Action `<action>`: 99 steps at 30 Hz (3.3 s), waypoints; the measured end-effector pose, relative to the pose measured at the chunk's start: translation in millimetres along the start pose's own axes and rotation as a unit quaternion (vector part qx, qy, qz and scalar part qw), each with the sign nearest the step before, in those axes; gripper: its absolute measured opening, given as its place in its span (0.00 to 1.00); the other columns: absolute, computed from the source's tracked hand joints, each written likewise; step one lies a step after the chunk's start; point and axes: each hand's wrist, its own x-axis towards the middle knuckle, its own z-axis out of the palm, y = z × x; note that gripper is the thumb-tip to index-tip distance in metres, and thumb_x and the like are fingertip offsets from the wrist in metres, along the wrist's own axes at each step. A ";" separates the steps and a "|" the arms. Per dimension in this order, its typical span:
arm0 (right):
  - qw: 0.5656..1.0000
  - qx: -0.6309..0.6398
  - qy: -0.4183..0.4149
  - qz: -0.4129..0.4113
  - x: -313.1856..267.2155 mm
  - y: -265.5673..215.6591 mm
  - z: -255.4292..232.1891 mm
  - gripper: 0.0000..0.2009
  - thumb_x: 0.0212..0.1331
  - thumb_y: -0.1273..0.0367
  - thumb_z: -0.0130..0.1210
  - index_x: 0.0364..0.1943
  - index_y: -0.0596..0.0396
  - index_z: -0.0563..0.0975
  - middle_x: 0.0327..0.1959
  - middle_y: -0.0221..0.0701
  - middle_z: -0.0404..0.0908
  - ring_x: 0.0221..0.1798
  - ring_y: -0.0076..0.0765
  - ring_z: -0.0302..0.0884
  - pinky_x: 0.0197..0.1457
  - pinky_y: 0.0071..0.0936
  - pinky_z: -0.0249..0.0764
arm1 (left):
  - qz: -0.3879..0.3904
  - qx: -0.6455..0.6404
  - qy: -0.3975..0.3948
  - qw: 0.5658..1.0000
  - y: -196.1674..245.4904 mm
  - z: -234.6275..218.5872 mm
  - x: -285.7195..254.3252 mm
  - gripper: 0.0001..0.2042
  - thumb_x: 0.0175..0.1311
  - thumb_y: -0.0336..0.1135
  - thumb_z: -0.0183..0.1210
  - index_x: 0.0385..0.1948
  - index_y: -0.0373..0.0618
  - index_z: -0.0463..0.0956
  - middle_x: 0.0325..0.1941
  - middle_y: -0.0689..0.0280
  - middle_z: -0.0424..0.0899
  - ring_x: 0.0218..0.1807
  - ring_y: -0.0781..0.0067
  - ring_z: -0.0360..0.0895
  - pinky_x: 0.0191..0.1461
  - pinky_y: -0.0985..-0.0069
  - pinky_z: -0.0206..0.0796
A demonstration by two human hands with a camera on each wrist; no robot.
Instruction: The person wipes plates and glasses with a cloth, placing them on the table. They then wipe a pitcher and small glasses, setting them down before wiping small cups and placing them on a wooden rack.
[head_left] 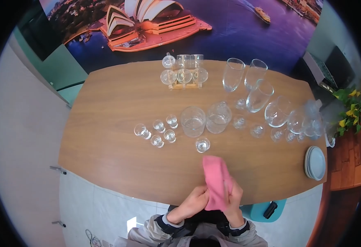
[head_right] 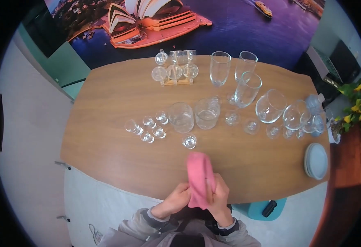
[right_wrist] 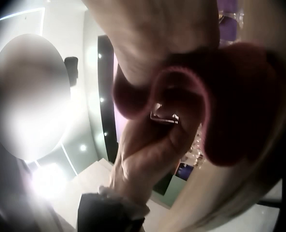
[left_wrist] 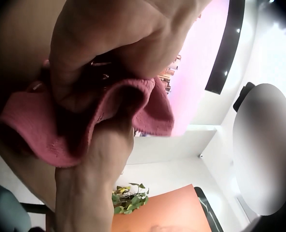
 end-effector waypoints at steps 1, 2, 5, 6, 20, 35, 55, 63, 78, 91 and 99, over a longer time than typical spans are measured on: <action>1.000 0.003 -0.002 0.001 -1.8 1.1 3.6 0.15 0.61 0.73 0.61 0.50 0.63 0.76 0.44 0.34 0.83 0.42 0.31 0.81 0.48 0.29 0.78 | 0.022 0.012 -0.013 1.000 0.1 -0.6 -2.4 0.16 0.77 0.38 0.46 0.49 0.33 0.77 0.39 0.67 0.82 0.39 0.82 0.76 0.44 0.82 0.69; 0.993 0.097 0.021 0.065 0.3 -4.4 7.5 0.14 0.60 0.72 0.62 0.49 0.63 0.78 0.42 0.34 0.82 0.41 0.30 0.81 0.46 0.28 0.77 | 0.004 0.026 -0.039 0.999 3.3 -3.8 -3.9 0.17 0.77 0.38 0.45 0.52 0.33 0.75 0.39 0.66 0.81 0.37 0.82 0.74 0.41 0.83 0.67; 0.982 0.136 0.046 0.122 5.2 -18.1 4.2 0.14 0.62 0.72 0.60 0.50 0.63 0.78 0.40 0.34 0.82 0.43 0.30 0.81 0.45 0.27 0.76 | 0.017 0.035 -0.063 0.997 -3.1 -2.6 -1.0 0.17 0.78 0.39 0.46 0.55 0.33 0.73 0.39 0.67 0.80 0.35 0.83 0.75 0.39 0.83 0.67; 0.980 0.141 0.063 0.122 6.5 -21.1 3.1 0.15 0.62 0.71 0.61 0.50 0.64 0.77 0.41 0.34 0.82 0.43 0.29 0.81 0.46 0.27 0.76 | 0.017 0.035 -0.063 0.997 -0.6 -2.0 -1.3 0.17 0.78 0.39 0.46 0.55 0.33 0.73 0.39 0.67 0.80 0.35 0.83 0.75 0.39 0.83 0.67; 0.985 0.112 -0.034 0.126 18.1 6.0 -25.4 0.18 0.58 0.71 0.63 0.53 0.63 0.78 0.48 0.35 0.83 0.49 0.30 0.80 0.53 0.28 0.76 | 0.419 0.437 0.006 0.796 32.6 4.8 -6.7 0.17 0.53 0.24 0.67 0.47 0.35 0.79 0.52 0.49 0.80 0.43 0.51 0.79 0.50 0.66 0.74; 0.986 0.103 0.066 0.114 11.7 -22.1 -21.0 0.25 0.57 0.67 0.65 0.57 0.64 0.73 0.47 0.40 0.80 0.48 0.36 0.80 0.51 0.30 0.75 | 0.028 -0.144 -0.003 0.989 22.5 1.8 3.6 0.14 0.74 0.32 0.53 0.57 0.35 0.72 0.52 0.60 0.82 0.52 0.73 0.80 0.57 0.72 0.73; 0.995 0.048 0.056 0.063 19.6 -15.8 -17.1 0.10 0.58 0.76 0.58 0.43 0.66 0.80 0.37 0.39 0.83 0.38 0.30 0.81 0.43 0.26 0.75 | 0.139 -0.143 0.067 0.978 15.7 -2.3 13.9 0.14 0.72 0.26 0.54 0.57 0.36 0.71 0.54 0.59 0.80 0.50 0.74 0.78 0.55 0.73 0.73; 0.992 0.074 -0.030 0.098 22.1 -3.9 -42.7 0.07 0.57 0.77 0.56 0.38 0.66 0.79 0.31 0.38 0.82 0.33 0.32 0.80 0.38 0.25 0.73 | 0.173 -0.052 0.004 0.984 14.8 -8.6 12.7 0.16 0.70 0.23 0.56 0.58 0.34 0.70 0.49 0.62 0.79 0.49 0.75 0.77 0.52 0.74 0.73; 0.950 0.214 -0.007 0.226 7.4 20.2 -33.2 0.11 0.68 0.69 0.56 0.46 0.66 0.80 0.37 0.25 0.82 0.38 0.16 0.75 0.40 0.17 0.72 | 0.256 0.204 0.045 0.944 11.8 1.8 15.8 0.17 0.60 0.17 0.61 0.52 0.38 0.77 0.60 0.55 0.77 0.56 0.68 0.79 0.52 0.74 0.76; 0.940 0.231 0.042 0.248 12.1 27.5 -24.6 0.11 0.63 0.72 0.61 0.45 0.63 0.79 0.39 0.24 0.82 0.42 0.17 0.75 0.45 0.19 0.73 | 0.221 0.199 0.064 0.953 -7.4 0.6 39.1 0.19 0.57 0.19 0.61 0.52 0.40 0.77 0.58 0.56 0.79 0.53 0.63 0.81 0.48 0.75 0.76; 0.981 0.095 0.003 0.168 6.4 38.0 -26.2 0.09 0.56 0.73 0.63 0.39 0.63 0.79 0.29 0.30 0.82 0.32 0.18 0.76 0.33 0.23 0.73 | 0.089 0.044 0.030 0.995 -2.9 -17.5 46.3 0.14 0.69 0.29 0.59 0.51 0.32 0.73 0.37 0.61 0.84 0.31 0.74 0.83 0.33 0.78 0.76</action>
